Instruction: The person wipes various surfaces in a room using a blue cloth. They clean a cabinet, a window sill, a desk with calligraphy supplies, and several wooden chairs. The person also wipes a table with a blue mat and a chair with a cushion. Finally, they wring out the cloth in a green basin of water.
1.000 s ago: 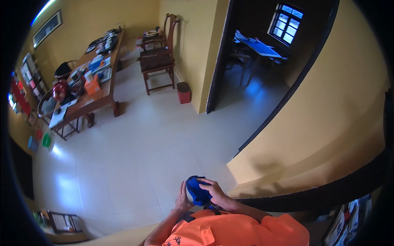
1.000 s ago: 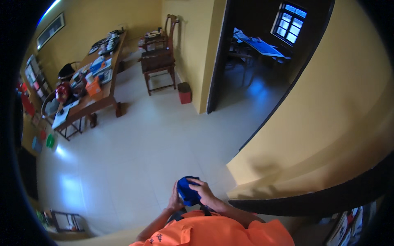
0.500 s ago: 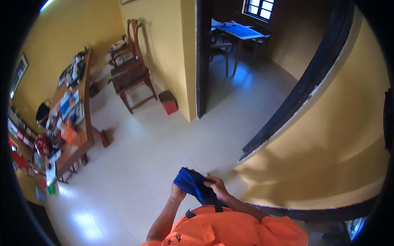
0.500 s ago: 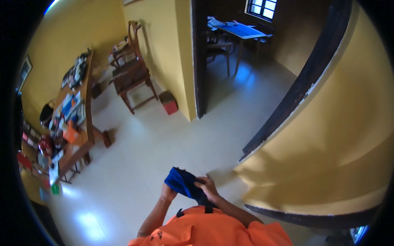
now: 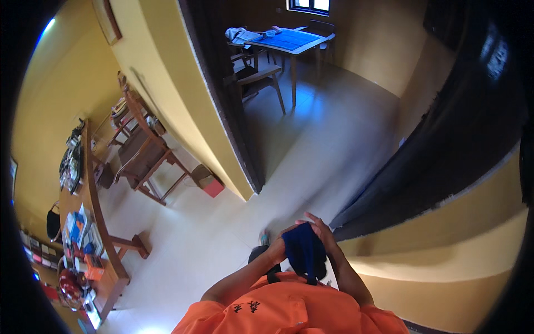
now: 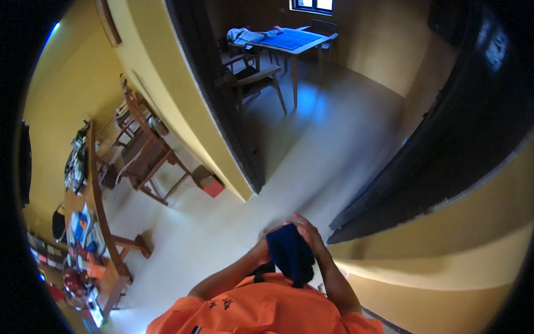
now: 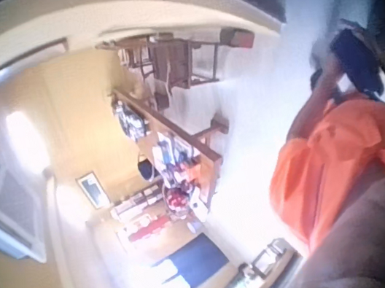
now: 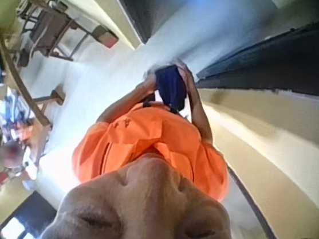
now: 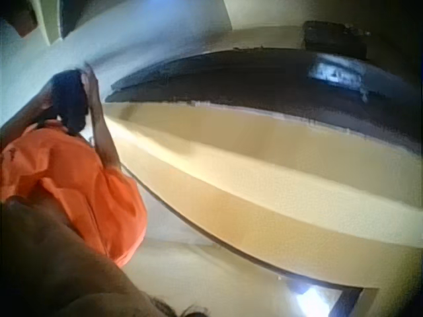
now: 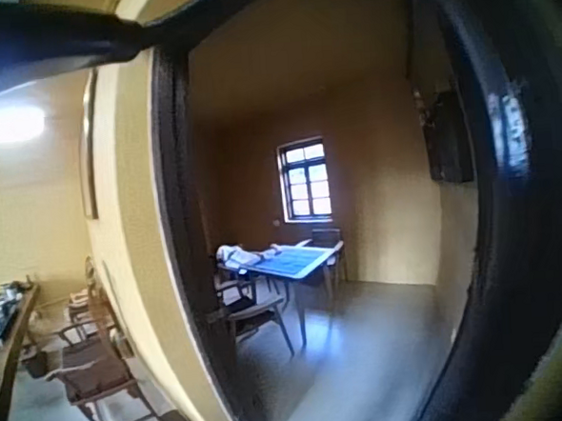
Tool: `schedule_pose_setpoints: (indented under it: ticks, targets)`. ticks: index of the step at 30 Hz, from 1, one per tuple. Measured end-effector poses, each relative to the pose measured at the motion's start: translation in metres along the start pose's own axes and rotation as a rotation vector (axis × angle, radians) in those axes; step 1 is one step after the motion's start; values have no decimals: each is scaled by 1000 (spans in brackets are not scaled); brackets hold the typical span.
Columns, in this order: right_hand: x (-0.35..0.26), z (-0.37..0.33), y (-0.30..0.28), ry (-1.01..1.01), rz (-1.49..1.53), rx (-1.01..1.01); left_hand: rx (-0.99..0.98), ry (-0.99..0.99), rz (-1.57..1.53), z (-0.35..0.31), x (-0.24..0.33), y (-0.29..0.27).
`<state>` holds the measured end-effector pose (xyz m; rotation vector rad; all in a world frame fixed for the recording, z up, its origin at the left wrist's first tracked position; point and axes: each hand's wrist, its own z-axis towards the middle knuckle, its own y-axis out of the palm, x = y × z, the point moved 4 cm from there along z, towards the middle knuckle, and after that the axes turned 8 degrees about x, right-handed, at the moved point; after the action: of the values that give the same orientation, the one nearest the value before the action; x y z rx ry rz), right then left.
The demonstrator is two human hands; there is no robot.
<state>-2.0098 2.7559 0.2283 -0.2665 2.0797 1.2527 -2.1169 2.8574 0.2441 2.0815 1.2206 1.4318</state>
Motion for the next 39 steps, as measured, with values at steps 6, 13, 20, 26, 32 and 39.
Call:
schedule_pose_setpoints:
  ticks: [6, 13, 20, 26, 32, 39]
  targets:
    - [-18, 93, -14, 120, 293, 74, 41, -45, -226, 156, 93, -11]
    - [-113, 220, 8, -261, -61, 0, 80, 175, 507, 309, 193, -51]
    - [-188, 377, -73, 158, 270, 163, 241, 76, 607, 455, 252, -51]
    - [-307, 517, -151, 53, -74, 304, 449, 35, 586, 581, 304, -51]
    - [-388, 639, -173, 97, -367, 205, 598, 29, 286, 628, 345, -63]
    - [-387, 766, -153, 295, -634, 43, 732, 47, 42, 680, 394, -94]
